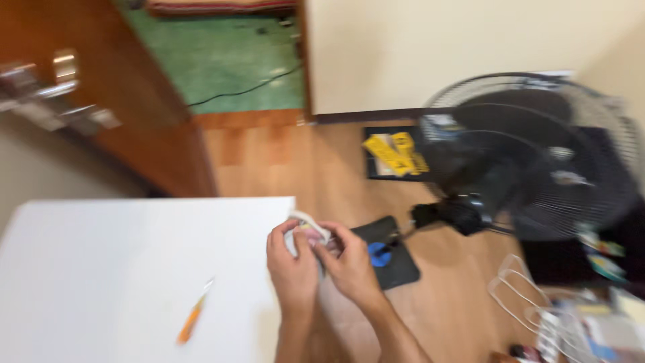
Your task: The person disassembles a black electric fan by removing the front grille with a screwdriver, then wipes the fan blades with a cloth. They move the fan to another room, plug it in, and later return to disassemble a red electric fan on a white table.
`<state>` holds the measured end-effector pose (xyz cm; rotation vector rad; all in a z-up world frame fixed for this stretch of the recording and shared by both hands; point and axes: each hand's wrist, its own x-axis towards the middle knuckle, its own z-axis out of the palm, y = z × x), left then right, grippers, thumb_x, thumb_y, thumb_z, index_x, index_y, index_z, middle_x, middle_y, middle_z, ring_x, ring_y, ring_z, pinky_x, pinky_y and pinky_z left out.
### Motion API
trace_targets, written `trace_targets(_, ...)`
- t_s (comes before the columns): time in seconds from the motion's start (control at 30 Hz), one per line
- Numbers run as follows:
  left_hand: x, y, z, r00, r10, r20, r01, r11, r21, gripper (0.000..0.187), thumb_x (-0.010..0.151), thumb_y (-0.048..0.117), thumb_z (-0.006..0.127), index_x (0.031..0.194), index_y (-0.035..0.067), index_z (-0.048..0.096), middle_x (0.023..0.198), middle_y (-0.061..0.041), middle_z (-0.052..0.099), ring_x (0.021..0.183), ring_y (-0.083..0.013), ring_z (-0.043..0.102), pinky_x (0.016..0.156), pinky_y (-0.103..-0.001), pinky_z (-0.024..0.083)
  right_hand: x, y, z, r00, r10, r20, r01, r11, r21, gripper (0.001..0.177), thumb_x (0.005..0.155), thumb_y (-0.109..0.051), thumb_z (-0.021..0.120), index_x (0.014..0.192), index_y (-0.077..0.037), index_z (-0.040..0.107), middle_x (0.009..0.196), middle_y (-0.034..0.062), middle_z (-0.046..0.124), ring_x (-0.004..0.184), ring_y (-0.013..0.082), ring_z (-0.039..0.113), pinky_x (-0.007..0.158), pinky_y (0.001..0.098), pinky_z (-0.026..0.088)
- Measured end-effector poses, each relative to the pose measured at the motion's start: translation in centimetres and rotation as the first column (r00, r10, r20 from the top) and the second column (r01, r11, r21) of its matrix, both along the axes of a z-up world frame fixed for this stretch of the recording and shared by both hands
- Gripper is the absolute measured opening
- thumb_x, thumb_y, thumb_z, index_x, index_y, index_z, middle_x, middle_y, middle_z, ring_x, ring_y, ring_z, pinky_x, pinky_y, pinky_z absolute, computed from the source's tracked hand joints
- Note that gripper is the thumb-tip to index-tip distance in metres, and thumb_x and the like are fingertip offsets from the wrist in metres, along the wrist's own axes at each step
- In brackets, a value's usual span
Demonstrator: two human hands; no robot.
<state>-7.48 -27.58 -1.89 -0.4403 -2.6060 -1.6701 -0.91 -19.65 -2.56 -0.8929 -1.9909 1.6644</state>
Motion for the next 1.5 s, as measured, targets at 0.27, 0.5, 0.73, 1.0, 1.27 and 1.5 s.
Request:
trace_targets(0.27,-0.4,-8.1,5.7,0.881,0.29,-0.374,-0.37,0.915,-0.161,0.044,0.092,0.016,0.065,0.132,0.003,0.054,0.144,-0.024,0.034,0.127,-0.0432,0.03,0.103,-0.06,0.028,-7.0,-7.9,1.2,0.897,0.258,-0.36,-0.285,0.958,-0.023,0.048,0.097,-0.014,0.064,0.142,-0.003,0.053,0.133,0.0129,0.062,0.114,0.0135,0.063,0.087,0.0295,0.06)
trace_targets(0.5,1.5,-4.3,2.5,0.967,-0.033,-0.254,-0.01,0.986,-0.168,0.039,0.086,0.005,0.062,0.124,0.003,0.057,0.125,-0.019,0.056,0.12,-0.0396,0.045,0.102,-0.053,0.037,-0.6,-2.2,-0.3,0.991,-0.096,-0.096,0.108,0.987,0.123,0.03,0.097,-0.017,0.066,0.124,-0.004,0.069,0.106,0.0127,0.08,0.091,0.0178,0.076,0.077,0.0305,0.06)
trace_targets(0.73,5.4,8.0,-4.8,0.892,-0.451,0.027,0.45,0.892,0.05,0.029,0.085,-0.005,0.058,0.113,0.002,0.064,0.099,-0.015,0.07,0.092,-0.0276,0.071,0.081,-0.037,0.057,8.7,11.2,0.2,0.599,-0.797,-0.075,0.684,0.461,0.565,0.062,0.087,-0.038,0.084,0.129,-0.002,0.056,0.116,0.0219,0.056,0.107,0.0367,0.055,0.091,0.0468,0.047)
trace_targets(1.0,7.0,20.6,-11.7,0.764,-0.584,0.275,0.634,0.759,-0.149,0.065,0.069,-0.005,0.078,0.129,0.008,0.059,0.125,-0.013,0.064,0.115,-0.0325,0.062,0.095,-0.04,0.053,11.0,20.5,-0.3,0.626,-0.767,0.137,0.673,0.621,0.4,0.13,0.058,-0.058,0.095,0.154,-0.006,0.024,0.142,0.0377,0.041,0.132,0.0519,0.044,0.108,0.0541,0.039)
trace_targets(1.27,8.0,28.5,-17.0,0.708,-0.699,0.097,0.685,0.647,-0.334,0.081,0.054,0.009,0.087,0.13,0.007,0.058,0.132,-0.015,0.063,0.126,-0.0405,0.052,0.103,-0.059,0.039,11.0,22.7,0.3,0.653,-0.721,0.23,0.598,0.678,0.428,0.116,0.062,-0.041,0.092,0.159,-0.02,0.033,0.139,0.0314,0.05,0.12,0.0516,0.057,0.095,0.0528,0.05)
trace_targets(1.5,8.3,29.4,-15.4,0.753,-0.528,0.394,0.629,0.754,-0.191,0.015,0.096,0.011,0.055,0.105,0.004,0.064,0.096,-0.021,0.072,0.094,-0.0386,0.072,0.081,-0.049,0.055,11.5,24.1,1.2,0.724,-0.661,0.199,0.603,0.746,0.284,0.11,0.057,-0.032,0.091,0.154,-0.017,0.042,0.133,0.0225,0.061,0.11,0.0381,0.069,0.089,0.0431,0.056)
